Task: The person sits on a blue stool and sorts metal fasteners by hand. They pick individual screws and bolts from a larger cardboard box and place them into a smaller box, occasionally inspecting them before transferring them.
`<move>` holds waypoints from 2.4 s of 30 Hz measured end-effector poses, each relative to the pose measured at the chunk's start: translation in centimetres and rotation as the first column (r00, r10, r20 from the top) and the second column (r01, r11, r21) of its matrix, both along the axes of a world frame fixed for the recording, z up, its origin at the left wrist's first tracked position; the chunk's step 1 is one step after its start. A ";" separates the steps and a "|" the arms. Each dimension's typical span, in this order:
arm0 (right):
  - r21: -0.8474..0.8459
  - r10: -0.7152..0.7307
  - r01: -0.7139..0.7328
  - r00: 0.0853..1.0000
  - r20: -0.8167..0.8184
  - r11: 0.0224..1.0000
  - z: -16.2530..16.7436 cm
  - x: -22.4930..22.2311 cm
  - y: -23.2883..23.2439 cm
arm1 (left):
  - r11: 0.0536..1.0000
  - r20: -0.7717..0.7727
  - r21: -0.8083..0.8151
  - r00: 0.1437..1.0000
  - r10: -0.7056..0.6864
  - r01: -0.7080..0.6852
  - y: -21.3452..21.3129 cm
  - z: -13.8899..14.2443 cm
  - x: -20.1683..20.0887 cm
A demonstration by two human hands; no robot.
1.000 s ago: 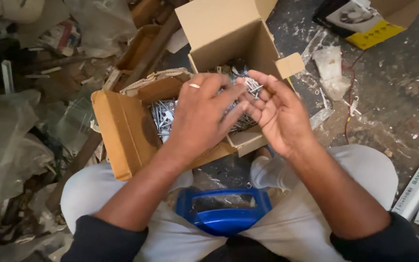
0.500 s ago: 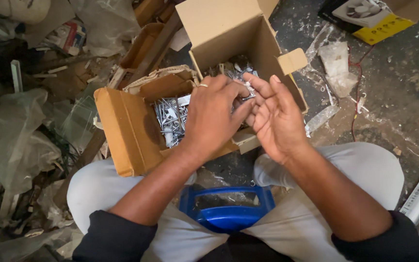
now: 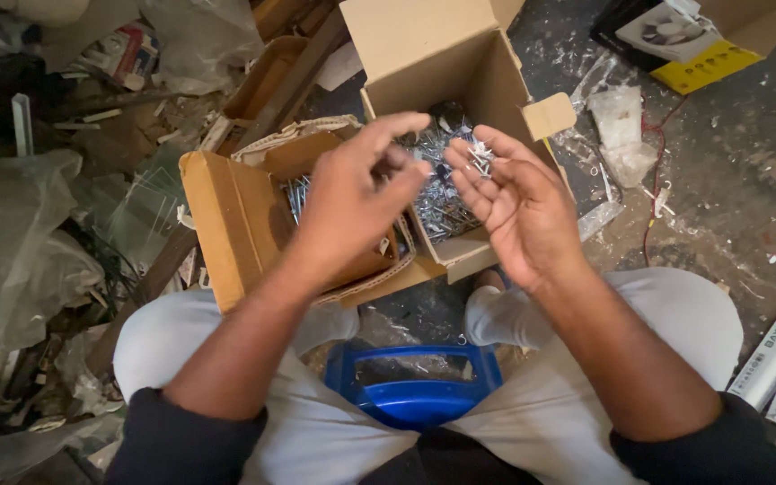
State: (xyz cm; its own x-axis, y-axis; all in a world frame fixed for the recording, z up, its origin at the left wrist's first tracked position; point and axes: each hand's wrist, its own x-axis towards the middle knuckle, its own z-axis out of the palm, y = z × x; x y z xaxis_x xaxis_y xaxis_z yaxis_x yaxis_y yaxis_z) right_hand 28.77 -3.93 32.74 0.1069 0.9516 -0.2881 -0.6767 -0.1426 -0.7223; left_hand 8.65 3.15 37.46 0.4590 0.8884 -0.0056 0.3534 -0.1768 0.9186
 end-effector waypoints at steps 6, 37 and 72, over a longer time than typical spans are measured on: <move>-0.037 -0.040 0.039 0.998 -0.043 0.999 0.6 -0.1 0.2 | 0.908 -0.572 0.312 0.818 -0.057 0.281 1.6 1.0 -4.4; -0.011 0.112 -0.114 0.990 -0.080 0.993 0.2 -0.7 -0.5 | 0.847 -0.281 0.502 0.959 -0.034 0.177 -1.0 -1.0 1.0; -0.032 0.096 -0.096 0.995 0.000 0.995 0.8 -1.3 -0.1 | 0.665 -0.299 0.694 0.951 -0.081 0.275 -1.3 0.0 -0.1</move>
State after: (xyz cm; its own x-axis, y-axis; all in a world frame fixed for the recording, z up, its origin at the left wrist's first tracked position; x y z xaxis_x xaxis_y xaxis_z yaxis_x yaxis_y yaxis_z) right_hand 27.48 -4.07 33.58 0.0164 0.9478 -0.3184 -0.6578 -0.2296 -0.7174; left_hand 8.52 1.84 37.48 0.6797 0.5580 0.4760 0.4183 -0.8280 0.3734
